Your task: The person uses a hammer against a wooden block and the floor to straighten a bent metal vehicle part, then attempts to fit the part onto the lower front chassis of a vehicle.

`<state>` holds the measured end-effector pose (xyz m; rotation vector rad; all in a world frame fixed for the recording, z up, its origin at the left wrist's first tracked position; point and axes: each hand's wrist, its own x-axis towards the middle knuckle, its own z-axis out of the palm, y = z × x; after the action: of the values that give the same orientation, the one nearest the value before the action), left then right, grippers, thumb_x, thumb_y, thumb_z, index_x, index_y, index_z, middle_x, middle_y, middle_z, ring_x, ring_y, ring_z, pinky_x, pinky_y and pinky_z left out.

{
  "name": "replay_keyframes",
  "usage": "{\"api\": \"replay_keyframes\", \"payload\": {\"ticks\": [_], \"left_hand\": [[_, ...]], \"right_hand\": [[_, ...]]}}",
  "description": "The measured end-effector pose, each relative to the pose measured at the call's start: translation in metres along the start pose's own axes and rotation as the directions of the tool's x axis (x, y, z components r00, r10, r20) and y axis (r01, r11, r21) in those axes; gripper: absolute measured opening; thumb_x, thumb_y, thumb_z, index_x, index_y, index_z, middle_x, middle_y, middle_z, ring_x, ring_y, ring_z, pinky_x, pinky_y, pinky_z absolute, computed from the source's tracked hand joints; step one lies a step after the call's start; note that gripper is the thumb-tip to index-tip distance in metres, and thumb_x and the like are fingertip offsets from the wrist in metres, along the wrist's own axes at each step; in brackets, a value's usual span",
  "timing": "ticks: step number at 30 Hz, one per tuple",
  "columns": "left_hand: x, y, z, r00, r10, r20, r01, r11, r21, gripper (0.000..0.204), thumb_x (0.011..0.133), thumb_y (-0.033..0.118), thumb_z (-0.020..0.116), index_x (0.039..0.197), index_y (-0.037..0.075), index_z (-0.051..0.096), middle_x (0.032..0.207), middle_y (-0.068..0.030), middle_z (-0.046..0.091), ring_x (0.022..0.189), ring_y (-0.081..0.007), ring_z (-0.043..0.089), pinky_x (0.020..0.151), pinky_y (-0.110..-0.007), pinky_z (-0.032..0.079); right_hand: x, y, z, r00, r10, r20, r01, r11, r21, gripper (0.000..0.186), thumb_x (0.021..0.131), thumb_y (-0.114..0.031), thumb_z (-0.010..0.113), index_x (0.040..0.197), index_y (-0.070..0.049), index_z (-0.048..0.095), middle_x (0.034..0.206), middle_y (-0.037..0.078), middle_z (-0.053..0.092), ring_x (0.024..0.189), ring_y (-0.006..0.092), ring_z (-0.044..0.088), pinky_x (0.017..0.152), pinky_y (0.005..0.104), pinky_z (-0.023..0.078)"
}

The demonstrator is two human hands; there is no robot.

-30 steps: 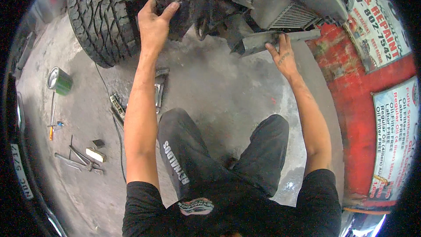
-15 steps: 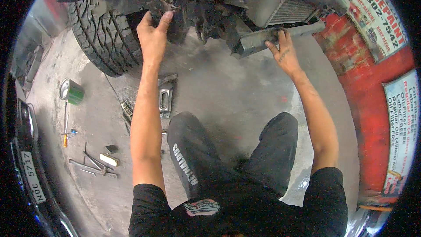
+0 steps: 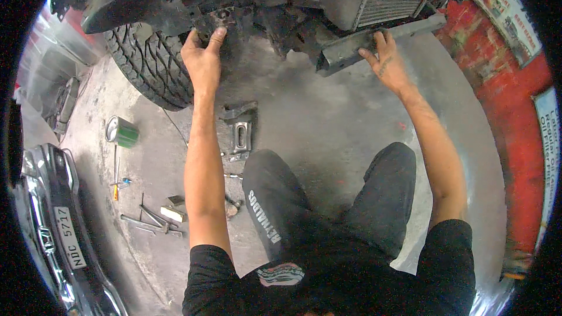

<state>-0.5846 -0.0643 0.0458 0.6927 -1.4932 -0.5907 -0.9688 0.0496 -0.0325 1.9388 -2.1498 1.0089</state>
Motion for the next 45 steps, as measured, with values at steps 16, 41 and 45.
{"api": "replay_keyframes", "payload": {"ticks": [16, 41, 45], "left_hand": [[-0.007, -0.014, 0.016, 0.999, 0.031, -0.033, -0.032, 0.999, -0.031, 0.029, 0.095, 0.016, 0.074, 0.115, -0.004, 0.068, 0.106, -0.0081, 0.072, 0.095, -0.0153, 0.063, 0.09, -0.03, 0.048], [-0.003, 0.0, 0.012, 0.997, 0.079, 0.003, -0.077, 0.964, 0.254, 0.03, 0.096, 0.019, 0.073, 0.11, -0.006, 0.065, 0.098, -0.0075, 0.071, 0.088, -0.0161, 0.062, 0.083, -0.031, 0.05], [-0.002, 0.009, 0.008, 0.995, 0.093, 0.021, -0.094, 0.919, 0.383, 0.029, 0.095, 0.018, 0.074, 0.106, -0.007, 0.064, 0.092, -0.0097, 0.072, 0.08, -0.0161, 0.062, 0.074, -0.031, 0.051]], "right_hand": [[-0.006, 0.007, 0.005, 0.976, -0.141, -0.167, 0.133, 0.99, -0.054, 0.059, 0.096, -0.037, 0.067, 0.131, 0.006, 0.048, 0.134, 0.031, 0.048, 0.121, 0.0509, 0.05, 0.101, 0.0515, 0.045], [-0.007, 0.009, 0.007, 0.975, -0.153, -0.163, 0.139, 0.986, -0.094, 0.052, 0.096, -0.035, 0.065, 0.129, 0.004, 0.053, 0.127, 0.031, 0.053, 0.118, 0.0505, 0.053, 0.098, 0.0527, 0.048], [-0.007, 0.004, 0.007, 0.989, -0.121, -0.086, 0.116, 0.991, -0.066, 0.053, 0.096, -0.034, 0.066, 0.131, 0.004, 0.053, 0.133, 0.032, 0.052, 0.117, 0.0508, 0.055, 0.098, 0.0525, 0.049]]}}
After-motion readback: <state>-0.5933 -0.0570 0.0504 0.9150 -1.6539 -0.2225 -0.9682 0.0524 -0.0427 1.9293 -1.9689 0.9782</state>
